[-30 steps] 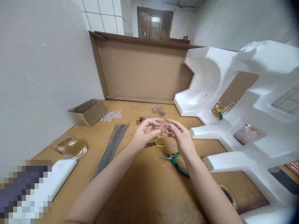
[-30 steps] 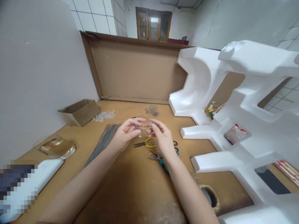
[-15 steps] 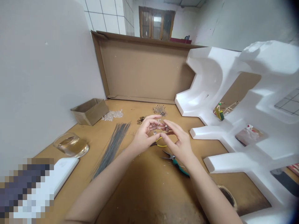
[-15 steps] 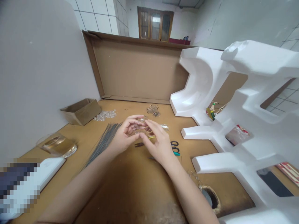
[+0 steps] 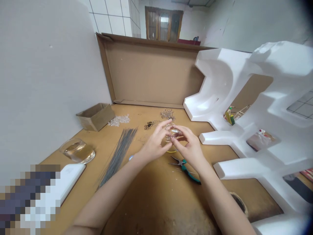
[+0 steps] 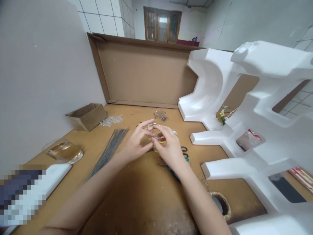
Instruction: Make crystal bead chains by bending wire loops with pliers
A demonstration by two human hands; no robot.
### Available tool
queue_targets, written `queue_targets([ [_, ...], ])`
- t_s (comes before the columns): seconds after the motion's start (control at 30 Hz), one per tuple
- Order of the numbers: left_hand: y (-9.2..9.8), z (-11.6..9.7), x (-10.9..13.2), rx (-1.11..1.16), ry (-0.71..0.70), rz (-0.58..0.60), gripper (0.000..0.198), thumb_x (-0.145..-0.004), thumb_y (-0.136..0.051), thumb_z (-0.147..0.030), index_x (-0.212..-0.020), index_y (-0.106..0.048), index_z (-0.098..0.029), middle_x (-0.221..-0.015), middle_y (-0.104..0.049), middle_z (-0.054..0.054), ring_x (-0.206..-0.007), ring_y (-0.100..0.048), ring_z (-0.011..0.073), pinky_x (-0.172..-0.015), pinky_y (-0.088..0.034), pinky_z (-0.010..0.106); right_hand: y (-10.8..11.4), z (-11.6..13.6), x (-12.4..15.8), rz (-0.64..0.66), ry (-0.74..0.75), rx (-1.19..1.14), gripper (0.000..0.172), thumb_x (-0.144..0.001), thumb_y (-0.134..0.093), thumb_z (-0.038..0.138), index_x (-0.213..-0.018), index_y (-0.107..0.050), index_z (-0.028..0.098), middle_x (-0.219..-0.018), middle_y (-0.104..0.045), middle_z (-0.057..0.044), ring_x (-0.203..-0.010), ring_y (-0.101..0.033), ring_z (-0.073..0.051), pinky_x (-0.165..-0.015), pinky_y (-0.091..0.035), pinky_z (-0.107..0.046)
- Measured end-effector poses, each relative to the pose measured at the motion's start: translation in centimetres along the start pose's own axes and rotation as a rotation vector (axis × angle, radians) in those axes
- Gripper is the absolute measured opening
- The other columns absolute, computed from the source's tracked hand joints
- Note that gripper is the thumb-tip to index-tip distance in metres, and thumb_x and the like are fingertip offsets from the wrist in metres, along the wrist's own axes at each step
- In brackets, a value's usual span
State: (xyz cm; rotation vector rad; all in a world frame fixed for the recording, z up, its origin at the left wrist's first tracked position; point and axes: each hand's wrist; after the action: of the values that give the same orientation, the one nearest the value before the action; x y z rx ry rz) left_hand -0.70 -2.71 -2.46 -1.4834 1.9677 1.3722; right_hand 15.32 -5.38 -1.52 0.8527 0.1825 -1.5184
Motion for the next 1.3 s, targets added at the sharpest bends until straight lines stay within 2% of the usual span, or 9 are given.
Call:
queue_targets([
  [0.13, -0.1, 0.0, -0.2, 0.359, 0.173, -0.074, 0.025, -0.081, -0.061, -0.026, -0.103, -0.052, -0.020, -0.141, -0.034, 0.012, -0.122, -0.047, 0.0231, -0.101, -0.041, 0.043, 0.9, -0.5, -0.3, -0.066, 0.071, 0.166, 0.039, -0.080, -0.060, 0.024, -0.118, -0.058, 0.031, -0.112, -0.056, -0.006, -0.078, -0.061, -0.014, -0.071, -0.056, -0.033],
  [0.23, -0.1, 0.4, -0.6, 0.681, 0.416, -0.206, 0.032, -0.082, -0.060, -0.034, -0.109, -0.051, -0.019, -0.125, -0.052, 0.011, -0.101, -0.059, 0.0173, -0.089, -0.048, 0.034, 1.4, -0.7, -0.3, -0.040, 0.133, 0.287, 0.038, -0.081, -0.058, 0.023, -0.118, -0.059, 0.031, -0.117, -0.052, -0.006, -0.086, -0.061, -0.016, -0.079, -0.054, -0.035],
  [0.37, 0.3, 0.6, -0.9, 0.952, 0.618, -0.109, 0.030, -0.081, -0.061, -0.039, -0.098, -0.059, -0.015, -0.095, -0.065, 0.007, -0.088, -0.061, 0.0154, -0.083, -0.046, 0.029, 1.4, -0.3, -0.3, 0.123, 0.187, 0.324, 0.039, -0.083, -0.053, 0.017, -0.120, -0.057, 0.033, -0.123, -0.051, -0.005, -0.107, -0.056, -0.020, -0.091, -0.049, -0.039],
  [0.5, 0.6, 0.4, -1.0, 1.095, 0.664, -0.019, 0.025, -0.076, -0.068, -0.028, -0.095, -0.061, -0.014, -0.082, -0.066, 0.003, -0.080, -0.061, 0.0130, -0.077, -0.046, 0.026, 1.2, 0.1, -0.4, 0.228, 0.150, 0.199, 0.050, -0.083, -0.053, 0.016, -0.129, -0.048, 0.034, -0.125, -0.051, -0.006, -0.110, -0.053, -0.020, -0.088, -0.051, -0.039],
  [0.63, 0.8, 0.6, -1.0, 1.240, 0.692, -0.058, 0.020, -0.077, -0.066, -0.020, -0.095, -0.060, -0.013, -0.072, -0.064, 0.002, -0.072, -0.061, 0.0113, -0.071, -0.048, 0.024, 1.3, 0.0, -0.5, 0.258, -0.077, -0.064, 0.067, -0.076, -0.064, 0.021, -0.137, -0.037, 0.033, -0.126, -0.052, -0.007, -0.101, -0.057, -0.019, -0.083, -0.053, -0.038],
  [0.73, 0.9, 0.9, -1.1, 1.377, 0.725, -0.094, 0.014, -0.078, -0.062, -0.015, -0.091, -0.059, -0.012, -0.068, -0.062, 0.001, -0.069, -0.062, 0.0109, -0.068, -0.050, 0.022, 1.6, -0.6, -0.7, 0.322, -0.250, -0.360, 0.073, -0.070, -0.072, 0.024, -0.135, -0.039, 0.031, -0.118, -0.056, -0.007, -0.097, -0.058, -0.018, -0.082, -0.052, -0.037],
  [0.83, 0.7, 1.0, -1.2, 1.494, 0.760, -0.138, 0.010, -0.079, -0.057, -0.009, -0.088, -0.058, -0.012, -0.066, -0.060, 0.000, -0.066, -0.062, 0.0098, -0.066, -0.051, 0.022, 1.6, -1.3, -0.9, 0.342, -0.386, -0.604, 0.057, -0.071, -0.072, 0.025, -0.124, -0.053, 0.028, -0.105, -0.063, -0.005, -0.094, -0.060, -0.016, -0.082, -0.051, -0.036],
  [1.0, 0.1, 0.7, -1.2, 1.545, 0.734, -0.177, 0.010, -0.082, -0.050, -0.005, -0.085, -0.058, -0.011, -0.065, -0.058, 0.000, -0.065, -0.062, 0.0099, -0.068, -0.052, 0.023, 1.3, -1.9, -1.4, 0.255, -0.557, -0.799, 0.023, -0.074, -0.069, 0.030, -0.096, -0.069, 0.022, -0.089, -0.069, -0.003, -0.085, -0.062, -0.015, -0.078, -0.049, -0.033],
  [1.3, -0.4, 0.8, -1.0, 1.463, 0.733, -0.169, 0.006, -0.080, -0.054, -0.011, -0.086, -0.057, -0.012, -0.071, -0.062, 0.003, -0.071, -0.062, 0.0125, -0.073, -0.050, 0.027, 1.4, -1.5, -1.4, 0.275, -0.535, -0.896, 0.028, -0.073, -0.071, 0.027, -0.101, -0.068, 0.023, -0.087, -0.069, -0.001, -0.080, -0.061, -0.013, -0.081, -0.045, -0.032],
])
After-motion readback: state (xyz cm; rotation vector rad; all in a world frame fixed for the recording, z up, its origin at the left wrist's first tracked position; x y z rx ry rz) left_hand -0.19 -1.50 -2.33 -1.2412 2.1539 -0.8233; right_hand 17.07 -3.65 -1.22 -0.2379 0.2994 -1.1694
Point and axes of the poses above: each hand's wrist, its own x-axis away from the middle knuckle, its own y-axis out of the back of the hand, z = x × y
